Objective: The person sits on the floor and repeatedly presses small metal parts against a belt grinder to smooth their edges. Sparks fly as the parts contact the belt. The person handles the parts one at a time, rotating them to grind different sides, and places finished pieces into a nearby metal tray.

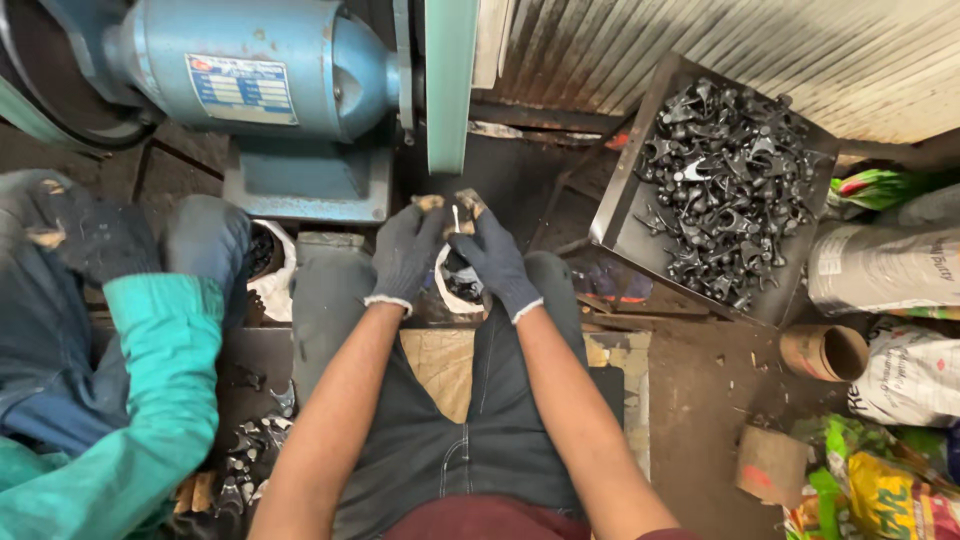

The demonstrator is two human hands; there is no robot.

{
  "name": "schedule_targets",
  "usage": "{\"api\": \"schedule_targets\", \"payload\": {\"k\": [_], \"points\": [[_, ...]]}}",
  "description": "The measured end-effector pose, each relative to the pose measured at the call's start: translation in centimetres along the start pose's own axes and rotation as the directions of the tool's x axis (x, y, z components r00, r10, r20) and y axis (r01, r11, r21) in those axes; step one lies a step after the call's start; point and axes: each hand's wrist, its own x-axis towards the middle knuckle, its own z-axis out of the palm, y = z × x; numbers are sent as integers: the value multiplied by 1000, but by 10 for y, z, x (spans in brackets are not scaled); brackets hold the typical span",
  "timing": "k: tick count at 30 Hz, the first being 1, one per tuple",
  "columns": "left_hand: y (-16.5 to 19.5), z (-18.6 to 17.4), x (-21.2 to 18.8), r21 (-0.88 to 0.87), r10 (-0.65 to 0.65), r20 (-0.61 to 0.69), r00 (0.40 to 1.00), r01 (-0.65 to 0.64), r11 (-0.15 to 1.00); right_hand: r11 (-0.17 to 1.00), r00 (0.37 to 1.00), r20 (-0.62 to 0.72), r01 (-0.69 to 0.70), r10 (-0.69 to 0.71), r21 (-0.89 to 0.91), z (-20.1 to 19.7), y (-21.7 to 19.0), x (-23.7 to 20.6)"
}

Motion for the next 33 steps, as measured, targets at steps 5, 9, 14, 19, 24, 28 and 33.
{"api": "schedule_targets", "payload": {"k": [5,9,14,19,24,28,33], "points": [[-8,-6,-1,-499,-86,380,921,283,819,816,970,147,76,-193,573,-13,-8,-5],[-12,-6,2,-192,-72,361,930,150,970,773,972,208,-52,-105,632,-13,-11,2],[-14,0,9,-168,-253,269,929,305,937,752,996,89,-41,-24,658,17,-4,33],[-32,20,25,-416,-219,183,958,277,866,820,999,-38,5,20,573,29,14,70],[-19,14,18,-251,-77,114,990,104,962,778,999,41,-23,-3,628,15,17,61],[-13,11,20,-356,-136,252,958,223,908,631,983,180,-119,-32,767,4,1,25],[-12,9,22,-201,-196,181,964,231,952,572,985,161,-167,61,803,6,-5,25]]}}
